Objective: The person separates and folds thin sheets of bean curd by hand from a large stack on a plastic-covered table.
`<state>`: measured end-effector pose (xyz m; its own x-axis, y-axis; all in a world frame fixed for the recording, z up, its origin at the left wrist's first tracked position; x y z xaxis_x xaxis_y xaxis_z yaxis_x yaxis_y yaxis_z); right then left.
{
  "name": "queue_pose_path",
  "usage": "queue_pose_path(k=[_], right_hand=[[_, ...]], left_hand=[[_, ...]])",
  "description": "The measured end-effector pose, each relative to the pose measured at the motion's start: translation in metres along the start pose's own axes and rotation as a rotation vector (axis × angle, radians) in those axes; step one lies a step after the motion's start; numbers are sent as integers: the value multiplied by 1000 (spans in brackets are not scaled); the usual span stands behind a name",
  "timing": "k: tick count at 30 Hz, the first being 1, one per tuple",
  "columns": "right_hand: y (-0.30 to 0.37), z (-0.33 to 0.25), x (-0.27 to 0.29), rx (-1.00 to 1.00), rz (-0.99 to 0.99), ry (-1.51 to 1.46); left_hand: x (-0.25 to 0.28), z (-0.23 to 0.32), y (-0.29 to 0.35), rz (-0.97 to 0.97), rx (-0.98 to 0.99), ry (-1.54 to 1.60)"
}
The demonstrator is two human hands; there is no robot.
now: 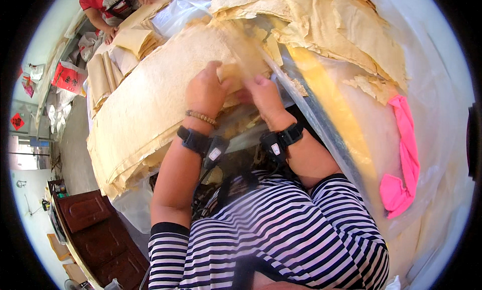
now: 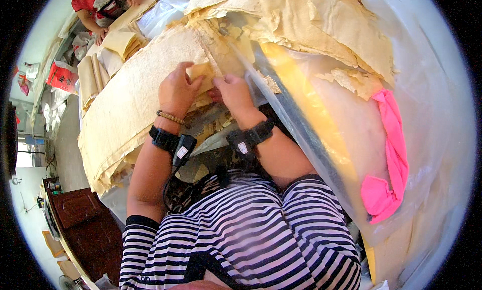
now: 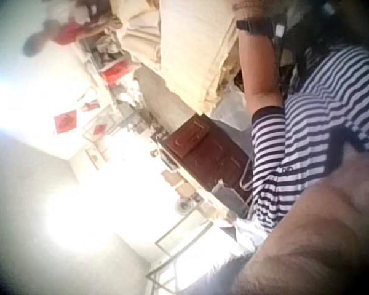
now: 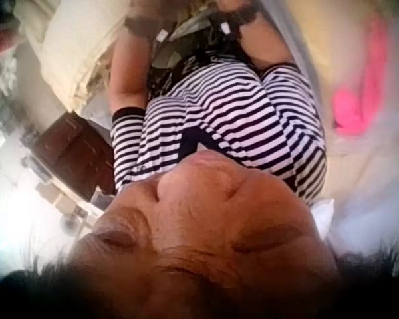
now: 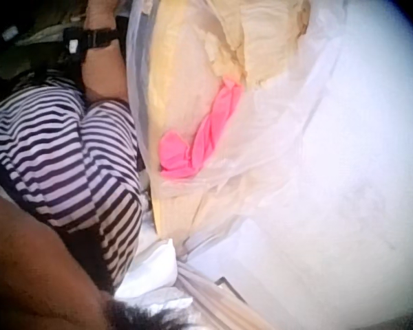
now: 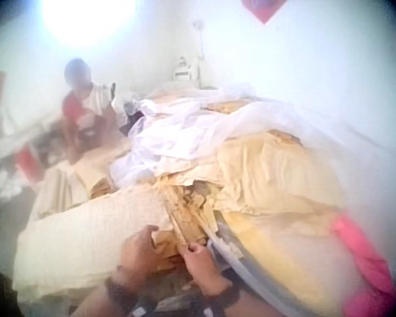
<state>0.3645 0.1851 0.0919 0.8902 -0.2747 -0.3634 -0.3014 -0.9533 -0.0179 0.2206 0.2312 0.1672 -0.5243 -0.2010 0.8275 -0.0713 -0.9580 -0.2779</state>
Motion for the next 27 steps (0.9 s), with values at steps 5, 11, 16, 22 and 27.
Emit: queue_pose_path(k=[5, 11, 16, 22, 27], right_hand=[[2, -6, -2, -36, -56, 44], [24, -76, -30, 943, 251, 1189], [-14, -40, -73, 1041, -212, 1061], [-32, -16, -85, 883, -315, 1225], [-34, -26, -113, 752, -417, 1538]], left_hand=[[45, -22, -32, 272, -35, 214], [50, -20, -28, 326, -25, 140], [34, 0, -14, 217, 14, 29], [87, -19, -14, 584, -44, 211], [85, -13, 1, 442, 19, 155]])
Point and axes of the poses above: each hand's wrist, its own y-axis away from the middle knuckle, its own x-axis out of the back of the hand, z = x × y, the point moved 4 cm from there along -y, towards the middle knuckle, and after that the axes turned 14 degrees about x, right-handed, at the moved point
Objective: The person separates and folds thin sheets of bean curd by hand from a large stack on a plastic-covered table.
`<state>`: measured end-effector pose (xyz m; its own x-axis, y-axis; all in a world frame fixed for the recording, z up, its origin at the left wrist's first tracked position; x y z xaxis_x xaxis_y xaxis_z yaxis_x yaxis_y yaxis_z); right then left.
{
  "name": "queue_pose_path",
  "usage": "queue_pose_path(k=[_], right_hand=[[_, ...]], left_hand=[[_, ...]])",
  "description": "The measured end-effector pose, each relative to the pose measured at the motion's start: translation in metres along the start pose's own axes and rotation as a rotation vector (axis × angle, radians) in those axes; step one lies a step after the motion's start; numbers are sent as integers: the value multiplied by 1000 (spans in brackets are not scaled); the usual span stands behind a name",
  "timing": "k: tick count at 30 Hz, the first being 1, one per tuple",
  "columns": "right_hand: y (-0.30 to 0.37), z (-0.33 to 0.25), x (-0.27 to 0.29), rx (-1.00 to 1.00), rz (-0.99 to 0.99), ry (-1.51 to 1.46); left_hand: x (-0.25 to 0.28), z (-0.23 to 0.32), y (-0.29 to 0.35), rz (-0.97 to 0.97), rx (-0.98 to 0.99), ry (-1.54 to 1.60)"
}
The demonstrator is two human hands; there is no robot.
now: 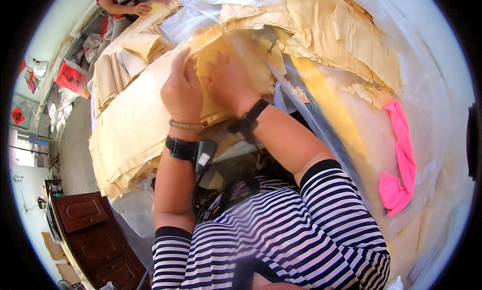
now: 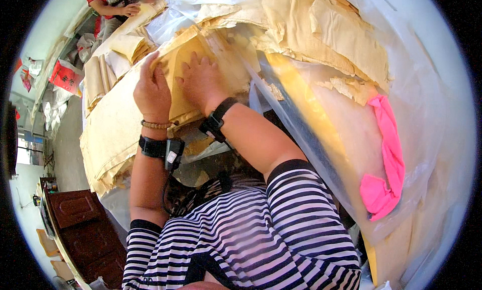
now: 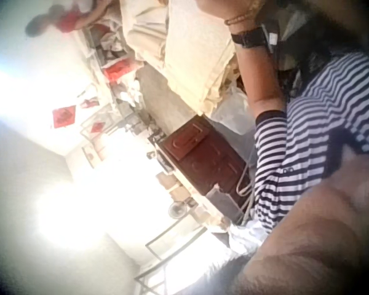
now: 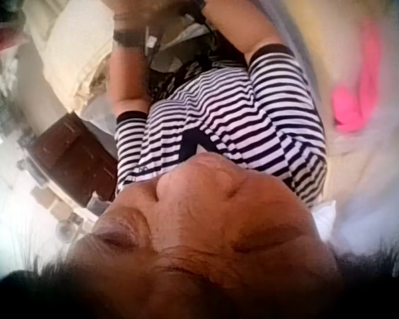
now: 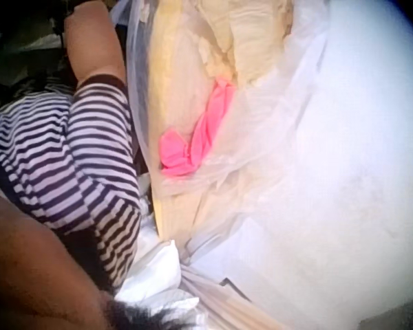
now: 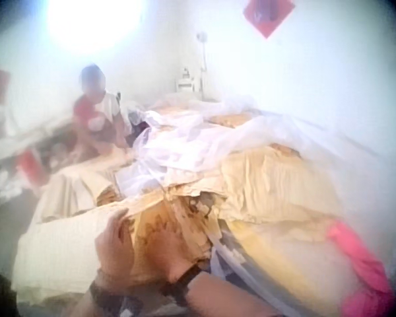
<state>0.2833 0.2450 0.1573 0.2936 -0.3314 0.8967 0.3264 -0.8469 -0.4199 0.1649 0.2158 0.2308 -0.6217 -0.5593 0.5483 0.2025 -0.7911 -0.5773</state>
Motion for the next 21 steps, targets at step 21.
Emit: queue_pose_path(k=[21], right_hand=[[-60, 23, -28, -32, -225, -77]], left_hand=[[41, -31, -5, 94, 132, 437]])
Point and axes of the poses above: each hand's wrist, its own y-axis away from the middle knuckle, its own x-axis out of the back of the hand, z = x × y, the point moved 4 cm from there along -y, towards the middle knuckle, and after that the axes turned 14 degrees about x, right-handed, at the moved point
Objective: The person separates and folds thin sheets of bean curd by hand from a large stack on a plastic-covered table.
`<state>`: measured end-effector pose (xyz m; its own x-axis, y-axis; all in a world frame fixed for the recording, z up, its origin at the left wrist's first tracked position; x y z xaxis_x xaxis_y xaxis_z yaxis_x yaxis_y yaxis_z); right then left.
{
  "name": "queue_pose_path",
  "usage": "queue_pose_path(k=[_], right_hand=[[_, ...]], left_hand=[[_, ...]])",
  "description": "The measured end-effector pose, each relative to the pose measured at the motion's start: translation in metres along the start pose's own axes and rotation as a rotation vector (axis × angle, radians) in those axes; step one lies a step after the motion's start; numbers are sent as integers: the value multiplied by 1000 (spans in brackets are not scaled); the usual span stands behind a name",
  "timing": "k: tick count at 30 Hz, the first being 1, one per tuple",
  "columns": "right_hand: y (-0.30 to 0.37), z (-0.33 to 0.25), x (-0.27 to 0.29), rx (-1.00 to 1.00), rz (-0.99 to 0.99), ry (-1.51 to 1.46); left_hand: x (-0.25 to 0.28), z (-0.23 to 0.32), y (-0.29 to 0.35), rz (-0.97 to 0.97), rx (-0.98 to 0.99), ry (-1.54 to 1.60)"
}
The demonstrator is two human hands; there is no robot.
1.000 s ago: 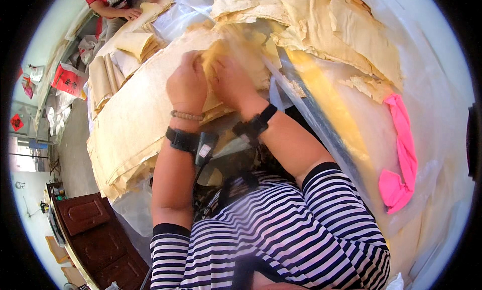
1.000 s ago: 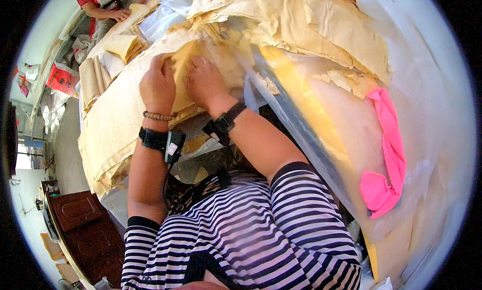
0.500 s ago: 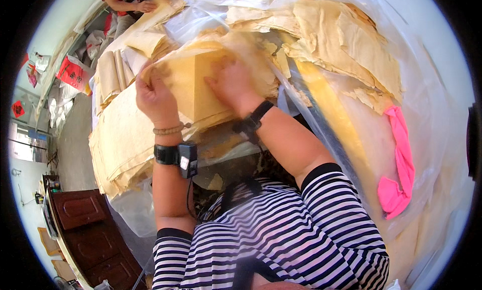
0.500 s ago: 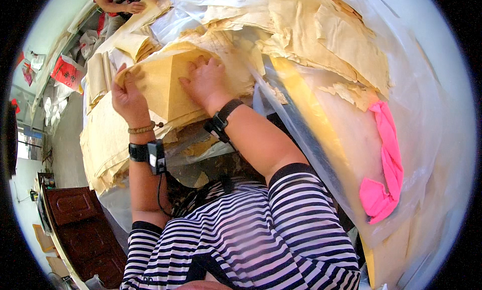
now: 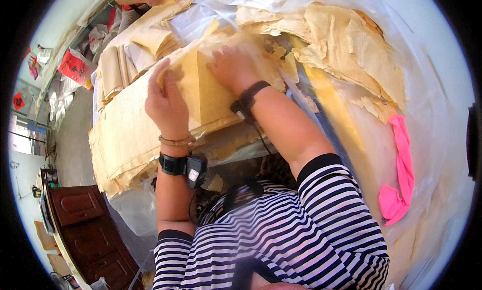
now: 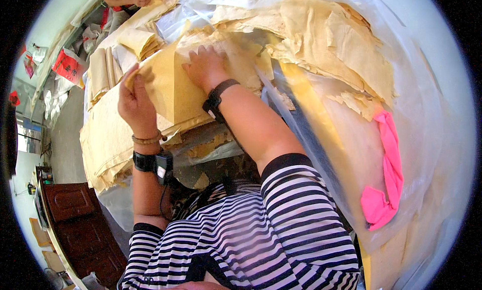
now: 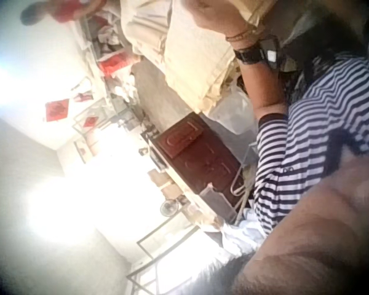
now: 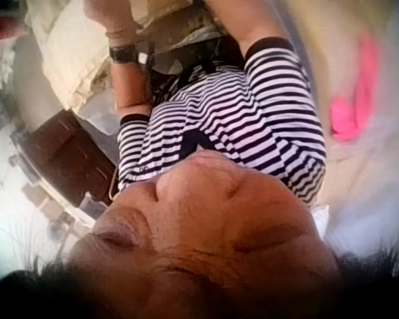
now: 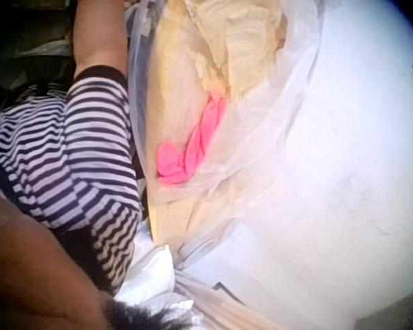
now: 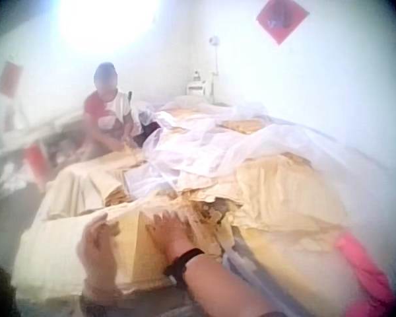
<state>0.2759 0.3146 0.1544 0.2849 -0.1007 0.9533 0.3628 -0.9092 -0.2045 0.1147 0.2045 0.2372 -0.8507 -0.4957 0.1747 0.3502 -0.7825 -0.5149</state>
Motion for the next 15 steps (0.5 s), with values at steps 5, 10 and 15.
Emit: queue_pose_path(k=[5, 10, 15], right_hand=[[9, 1, 4, 6, 114, -1], [14, 0, 1, 46, 215, 15], [13, 0, -1, 75, 212, 40]], left_hand=[[37, -8, -30, 151, 50, 86], [78, -5, -58, 205, 119, 363], [118, -6, -73, 359, 119, 325]])
Point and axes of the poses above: each hand's wrist, its own y-axis away from the middle knuckle, its own x-axis out of the back of the hand, z = x × y, the point moved 4 cm from there along -y, towards the middle knuckle, and after that the axes turned 14 degrees about x, right-handed, at the moved point
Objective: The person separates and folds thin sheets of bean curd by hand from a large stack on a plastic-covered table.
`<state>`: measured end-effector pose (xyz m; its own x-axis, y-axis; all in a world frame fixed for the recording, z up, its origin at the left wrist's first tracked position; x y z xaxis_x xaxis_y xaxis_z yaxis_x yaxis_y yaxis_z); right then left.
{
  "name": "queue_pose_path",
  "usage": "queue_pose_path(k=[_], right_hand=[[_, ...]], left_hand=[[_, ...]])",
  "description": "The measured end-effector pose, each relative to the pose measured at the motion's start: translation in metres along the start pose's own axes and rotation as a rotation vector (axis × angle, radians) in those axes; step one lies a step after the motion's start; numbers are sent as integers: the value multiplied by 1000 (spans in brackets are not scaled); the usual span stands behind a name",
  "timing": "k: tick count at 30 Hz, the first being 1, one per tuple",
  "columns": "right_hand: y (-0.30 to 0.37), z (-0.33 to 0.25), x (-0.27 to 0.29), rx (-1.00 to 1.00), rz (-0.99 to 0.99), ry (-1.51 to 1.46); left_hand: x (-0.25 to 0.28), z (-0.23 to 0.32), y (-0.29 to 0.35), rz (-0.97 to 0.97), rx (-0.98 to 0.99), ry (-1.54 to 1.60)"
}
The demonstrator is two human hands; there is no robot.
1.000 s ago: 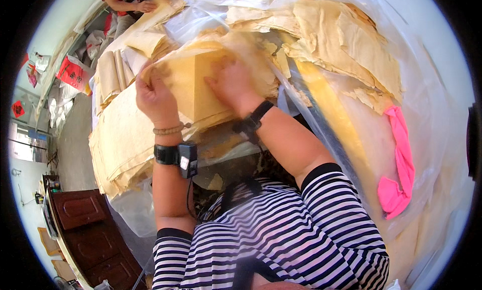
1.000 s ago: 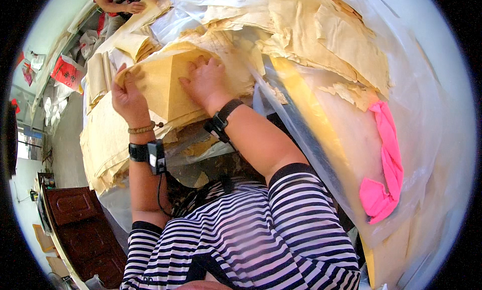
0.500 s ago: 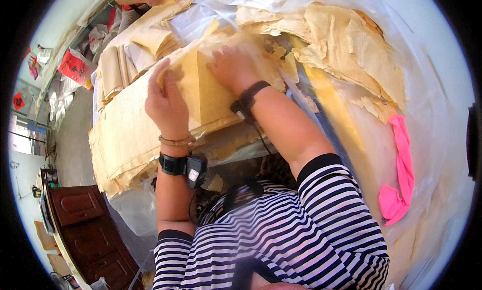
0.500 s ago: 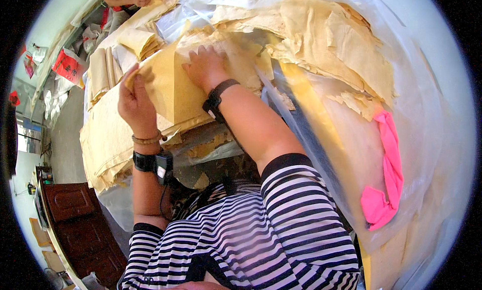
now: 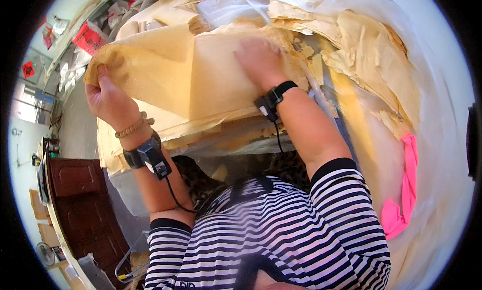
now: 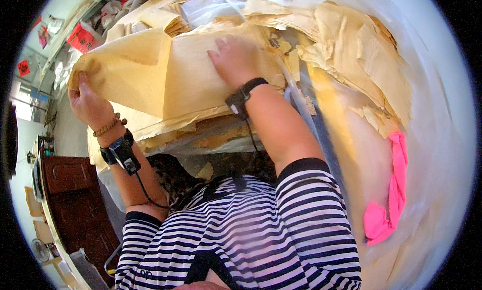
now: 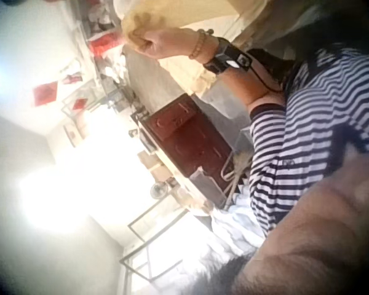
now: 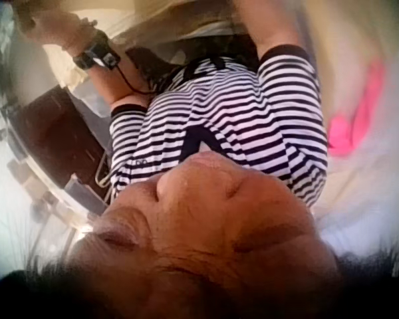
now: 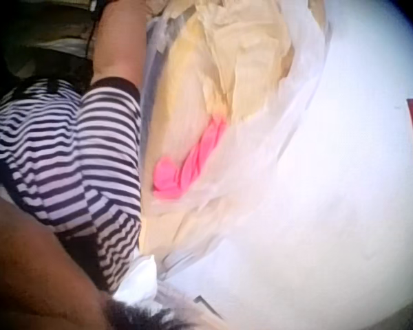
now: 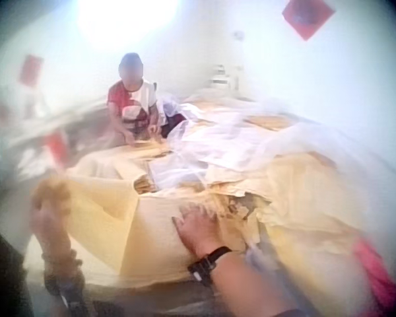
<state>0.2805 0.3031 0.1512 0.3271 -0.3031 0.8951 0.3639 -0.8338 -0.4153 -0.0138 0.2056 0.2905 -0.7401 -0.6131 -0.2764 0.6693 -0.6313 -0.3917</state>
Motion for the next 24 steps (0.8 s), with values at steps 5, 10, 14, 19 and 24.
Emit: queue_pose_path(k=[5, 10, 14, 19, 24], right_hand=[[-1, -16, 13, -6, -65, 67], [47, -98, 48, 268, -68, -352], [83, -102, 37, 86, 313, -937], [87, -87, 24, -682, -200, -1464], [89, -98, 22, -675, -301, -1507]], left_hand=[[-28, 24, -21, -118, -199, -206], [-113, 42, 81, -676, -368, -681], [-97, 44, 164, -1051, -539, -412], [-6, 4, 192, -1162, -530, -424], [81, -26, 165, -809, -371, -725]])
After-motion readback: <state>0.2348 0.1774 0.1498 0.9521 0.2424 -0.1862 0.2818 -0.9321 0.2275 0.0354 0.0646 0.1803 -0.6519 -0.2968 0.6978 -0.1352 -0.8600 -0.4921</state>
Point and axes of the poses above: each hand's wrist, its own y-axis away from the middle knuckle, its own x-axis out of the back of the hand, z = x × y, the point moved 4 cm from there along -y, towards the middle knuckle, and after that the axes turned 14 degrees about x, right-handed, at the moved point
